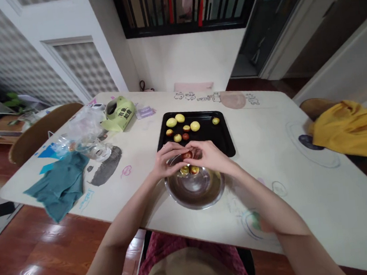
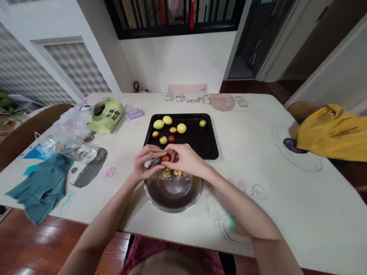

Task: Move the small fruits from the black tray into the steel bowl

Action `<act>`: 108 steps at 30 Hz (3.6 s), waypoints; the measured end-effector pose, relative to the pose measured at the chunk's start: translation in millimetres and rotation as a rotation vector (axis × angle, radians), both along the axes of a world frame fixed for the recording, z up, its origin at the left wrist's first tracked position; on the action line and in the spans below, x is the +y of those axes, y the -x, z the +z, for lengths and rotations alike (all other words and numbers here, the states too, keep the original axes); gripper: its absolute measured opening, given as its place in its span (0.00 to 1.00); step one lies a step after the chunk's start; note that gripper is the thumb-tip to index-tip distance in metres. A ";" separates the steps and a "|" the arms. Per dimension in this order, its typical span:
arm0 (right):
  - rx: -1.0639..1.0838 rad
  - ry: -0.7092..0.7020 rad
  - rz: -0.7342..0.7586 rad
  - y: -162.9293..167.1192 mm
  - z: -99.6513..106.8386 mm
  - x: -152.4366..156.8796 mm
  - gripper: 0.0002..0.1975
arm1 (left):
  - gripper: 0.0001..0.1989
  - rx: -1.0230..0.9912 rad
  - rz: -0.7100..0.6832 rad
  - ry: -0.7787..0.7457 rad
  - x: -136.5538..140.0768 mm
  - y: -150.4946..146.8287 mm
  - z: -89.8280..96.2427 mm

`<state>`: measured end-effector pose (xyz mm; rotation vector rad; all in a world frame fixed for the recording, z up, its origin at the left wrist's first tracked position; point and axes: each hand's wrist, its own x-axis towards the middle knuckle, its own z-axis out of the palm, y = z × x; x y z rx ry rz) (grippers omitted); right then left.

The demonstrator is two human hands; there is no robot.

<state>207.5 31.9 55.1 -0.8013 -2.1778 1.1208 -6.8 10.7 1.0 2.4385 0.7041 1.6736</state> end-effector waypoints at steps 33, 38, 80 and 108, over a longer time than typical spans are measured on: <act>-0.254 -0.413 -0.328 -44.7 -34.0 73.6 0.13 | 0.20 -0.208 0.216 -0.003 -5.0 0.6 -12.1; -0.437 -0.534 -0.606 -79.7 -74.3 113.5 0.29 | 0.15 -0.123 0.133 -0.040 -5.4 0.6 -3.4; -0.483 -0.504 -0.490 -77.3 -79.5 128.3 0.21 | 0.10 -0.028 0.115 -0.040 -5.6 -3.3 2.0; -0.744 -0.154 0.321 -36.1 -10.1 -6.6 0.17 | 0.13 -0.021 0.136 -0.010 -5.7 -3.5 2.3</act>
